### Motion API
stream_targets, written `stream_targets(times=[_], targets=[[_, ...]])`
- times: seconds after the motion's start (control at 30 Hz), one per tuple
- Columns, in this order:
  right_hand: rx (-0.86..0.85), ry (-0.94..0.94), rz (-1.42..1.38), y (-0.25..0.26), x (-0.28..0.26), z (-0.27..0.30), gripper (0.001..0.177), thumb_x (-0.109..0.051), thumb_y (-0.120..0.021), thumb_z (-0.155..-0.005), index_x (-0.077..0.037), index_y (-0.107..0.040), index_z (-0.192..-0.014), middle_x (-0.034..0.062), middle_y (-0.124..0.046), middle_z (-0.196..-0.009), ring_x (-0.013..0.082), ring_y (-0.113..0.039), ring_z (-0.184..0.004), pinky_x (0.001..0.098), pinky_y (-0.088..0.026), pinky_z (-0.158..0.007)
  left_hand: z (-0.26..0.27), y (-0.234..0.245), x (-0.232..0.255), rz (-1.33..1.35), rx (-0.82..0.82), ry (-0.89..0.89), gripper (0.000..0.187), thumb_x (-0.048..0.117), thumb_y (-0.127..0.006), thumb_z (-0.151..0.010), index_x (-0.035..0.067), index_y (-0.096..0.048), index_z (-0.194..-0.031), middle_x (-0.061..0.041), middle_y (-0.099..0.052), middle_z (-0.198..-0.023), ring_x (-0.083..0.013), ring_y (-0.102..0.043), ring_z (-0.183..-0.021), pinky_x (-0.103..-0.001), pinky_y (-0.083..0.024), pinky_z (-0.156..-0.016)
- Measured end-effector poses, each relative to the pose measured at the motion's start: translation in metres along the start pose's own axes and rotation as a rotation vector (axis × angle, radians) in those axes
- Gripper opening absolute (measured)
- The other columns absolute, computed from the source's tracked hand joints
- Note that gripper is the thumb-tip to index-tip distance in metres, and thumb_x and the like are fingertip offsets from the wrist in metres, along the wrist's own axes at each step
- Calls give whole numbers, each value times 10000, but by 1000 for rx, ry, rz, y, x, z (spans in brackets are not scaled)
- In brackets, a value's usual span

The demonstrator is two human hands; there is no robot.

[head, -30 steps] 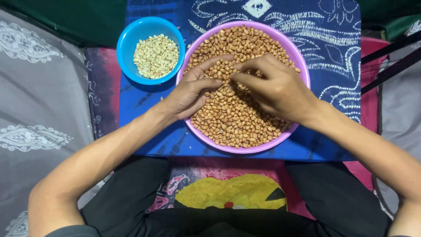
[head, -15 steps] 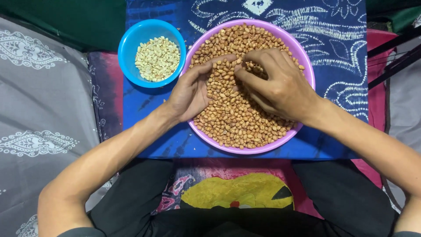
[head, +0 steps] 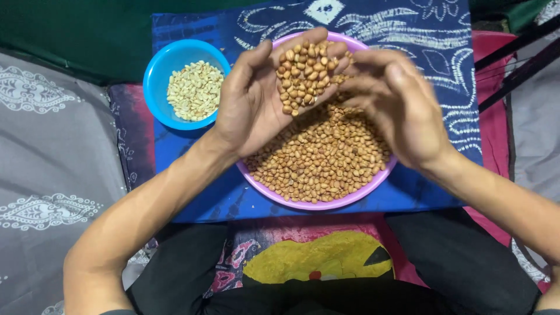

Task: Manually sorting nuts by picking out specific ones from a large bowl and placing them into a smaller bowl.

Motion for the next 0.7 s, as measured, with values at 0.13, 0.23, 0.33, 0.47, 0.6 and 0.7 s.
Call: stream_targets(times=[0.13,0.23,0.33,0.47,0.6,0.7], targets=[[109,-360,-418,-20,37,3,782,-569,-452,-858,13,-414,-1380,219,-545,-1199,351,-586,-1229,563,-470,-1171,-6,-11,-7,-53,-46,-33,735,382,-384,-991,-33,-328,-1596,-276,-480,-1569,-352,-569,-1365,-470,-495,-1233],[40,-355,-507,-35,52,-3,846,-584,-325,-913,22,-275,-1502,283,-483,-1382,374,-560,-1280,547,-474,-1132,-8,-11,-16,-196,-141,-154,566,337,-313,-1137,-12,-435,-1565,-219,-592,-1515,-268,-627,-1379,-451,-542,-1264],[33,-267,-627,-36,59,-17,725,-545,-256,-970,-17,-372,-1453,161,-558,-1300,252,-570,-1237,569,-527,-1089,-10,-9,-25,-461,-250,-318,500,410,-356,-1186,101,-483,-1559,-122,-589,-1541,-232,-556,-1485,-454,-463,-1362],[74,-221,-604,-25,73,-22,504,-395,-173,-1091,-52,-504,-1258,86,-617,-1042,164,-606,-936,320,-568,-722,-7,-13,-28,-654,-238,-341,552,524,-335,-1159,123,-525,-1486,-88,-560,-1522,-251,-534,-1469,-530,-422,-1347],[155,-275,-622,-19,77,-18,303,-228,-244,-1081,-77,-492,-1169,107,-562,-1054,215,-551,-969,413,-513,-814,-3,-21,-28,-682,-292,-284,573,524,-317,-1137,83,-595,-1374,-150,-513,-1555,-293,-507,-1482,-529,-410,-1329],[190,-293,-549,-16,77,-21,519,-404,-201,-1062,-49,-449,-1349,132,-556,-1159,249,-589,-1090,412,-611,-898,1,-26,-19,-855,-301,-337,558,513,-274,-1135,103,-607,-1314,-138,-527,-1539,-295,-492,-1518,-543,-395,-1395]])
Point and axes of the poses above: each hand's wrist, its own z-axis away from the middle knuckle, its own y-axis out of the back of the hand, x = y × z, the point moved 7 cm from there along -z, towards the middle knuckle
